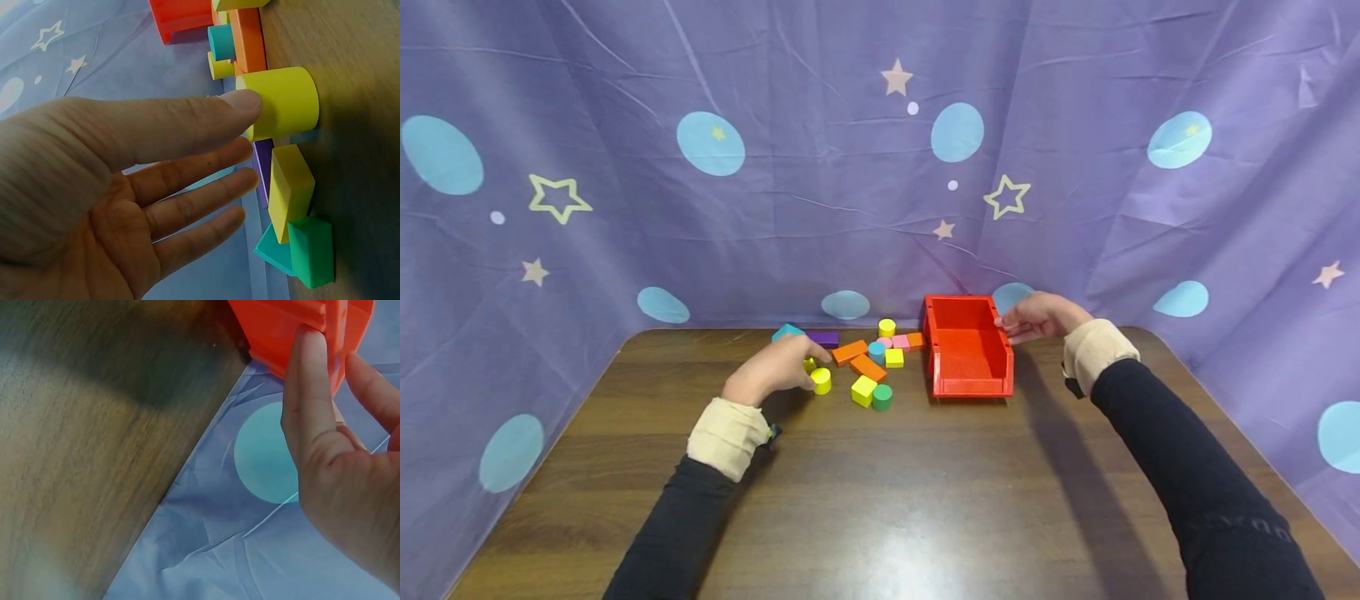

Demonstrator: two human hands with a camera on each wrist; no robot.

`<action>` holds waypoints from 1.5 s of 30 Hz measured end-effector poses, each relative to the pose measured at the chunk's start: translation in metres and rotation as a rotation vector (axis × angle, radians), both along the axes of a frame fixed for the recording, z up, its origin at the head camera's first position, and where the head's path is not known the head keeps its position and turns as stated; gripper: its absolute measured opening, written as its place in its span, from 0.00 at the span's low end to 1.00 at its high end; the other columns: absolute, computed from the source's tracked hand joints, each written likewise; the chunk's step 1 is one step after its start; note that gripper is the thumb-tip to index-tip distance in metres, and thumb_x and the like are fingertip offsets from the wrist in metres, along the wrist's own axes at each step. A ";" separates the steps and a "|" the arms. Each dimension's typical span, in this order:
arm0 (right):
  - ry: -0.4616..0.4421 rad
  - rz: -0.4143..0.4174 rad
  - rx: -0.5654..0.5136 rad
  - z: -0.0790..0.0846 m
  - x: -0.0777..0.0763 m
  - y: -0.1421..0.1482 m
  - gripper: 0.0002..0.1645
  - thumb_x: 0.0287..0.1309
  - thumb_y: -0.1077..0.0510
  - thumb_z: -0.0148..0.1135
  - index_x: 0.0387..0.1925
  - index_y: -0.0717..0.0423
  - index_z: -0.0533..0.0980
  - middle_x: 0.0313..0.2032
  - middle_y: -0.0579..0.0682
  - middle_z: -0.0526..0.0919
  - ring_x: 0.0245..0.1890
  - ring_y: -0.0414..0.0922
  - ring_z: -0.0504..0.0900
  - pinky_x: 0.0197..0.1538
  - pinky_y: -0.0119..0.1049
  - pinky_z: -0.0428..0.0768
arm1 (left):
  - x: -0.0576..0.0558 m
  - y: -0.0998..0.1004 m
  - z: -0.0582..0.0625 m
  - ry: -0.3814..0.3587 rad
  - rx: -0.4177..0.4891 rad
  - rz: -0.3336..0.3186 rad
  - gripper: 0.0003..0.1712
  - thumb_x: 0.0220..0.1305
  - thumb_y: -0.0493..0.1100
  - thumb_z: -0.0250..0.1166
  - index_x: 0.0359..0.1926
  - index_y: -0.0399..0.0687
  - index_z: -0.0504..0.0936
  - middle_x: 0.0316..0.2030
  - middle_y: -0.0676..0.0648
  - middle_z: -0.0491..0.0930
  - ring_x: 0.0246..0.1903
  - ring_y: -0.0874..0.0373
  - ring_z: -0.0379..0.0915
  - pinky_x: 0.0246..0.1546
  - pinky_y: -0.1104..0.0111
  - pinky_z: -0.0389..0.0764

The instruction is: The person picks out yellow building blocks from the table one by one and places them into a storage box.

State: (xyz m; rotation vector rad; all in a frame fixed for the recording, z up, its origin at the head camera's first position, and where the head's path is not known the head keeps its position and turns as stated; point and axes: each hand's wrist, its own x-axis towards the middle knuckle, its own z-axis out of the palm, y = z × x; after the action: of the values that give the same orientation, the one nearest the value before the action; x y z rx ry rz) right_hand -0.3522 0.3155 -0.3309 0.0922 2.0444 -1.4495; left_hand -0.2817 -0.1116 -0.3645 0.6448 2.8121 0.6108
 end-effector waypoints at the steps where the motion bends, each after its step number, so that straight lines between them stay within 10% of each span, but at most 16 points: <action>1: 0.002 0.001 0.000 -0.001 0.000 0.000 0.12 0.75 0.68 0.50 0.39 0.60 0.80 0.31 0.45 0.82 0.31 0.39 0.82 0.46 0.35 0.85 | 0.000 0.001 0.000 0.005 -0.006 -0.001 0.25 0.52 0.27 0.75 0.54 0.39 0.87 0.52 0.41 0.85 0.38 0.55 0.75 0.41 0.65 0.80; 45: -0.125 -0.098 -0.051 -0.009 0.001 -0.001 0.21 0.76 0.65 0.49 0.25 0.53 0.80 0.24 0.43 0.83 0.26 0.35 0.82 0.40 0.28 0.84 | -0.003 0.018 -0.016 0.052 0.014 -0.027 0.15 0.50 0.21 0.67 0.37 0.38 0.91 0.39 0.44 0.88 0.41 0.53 0.81 0.38 0.67 0.82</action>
State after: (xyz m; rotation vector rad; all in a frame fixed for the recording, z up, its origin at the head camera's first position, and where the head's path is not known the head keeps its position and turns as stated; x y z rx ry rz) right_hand -0.3513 0.3149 -0.3396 0.2592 1.9242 -1.5154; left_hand -0.2844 -0.0939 -0.3808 0.7101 2.8445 0.6182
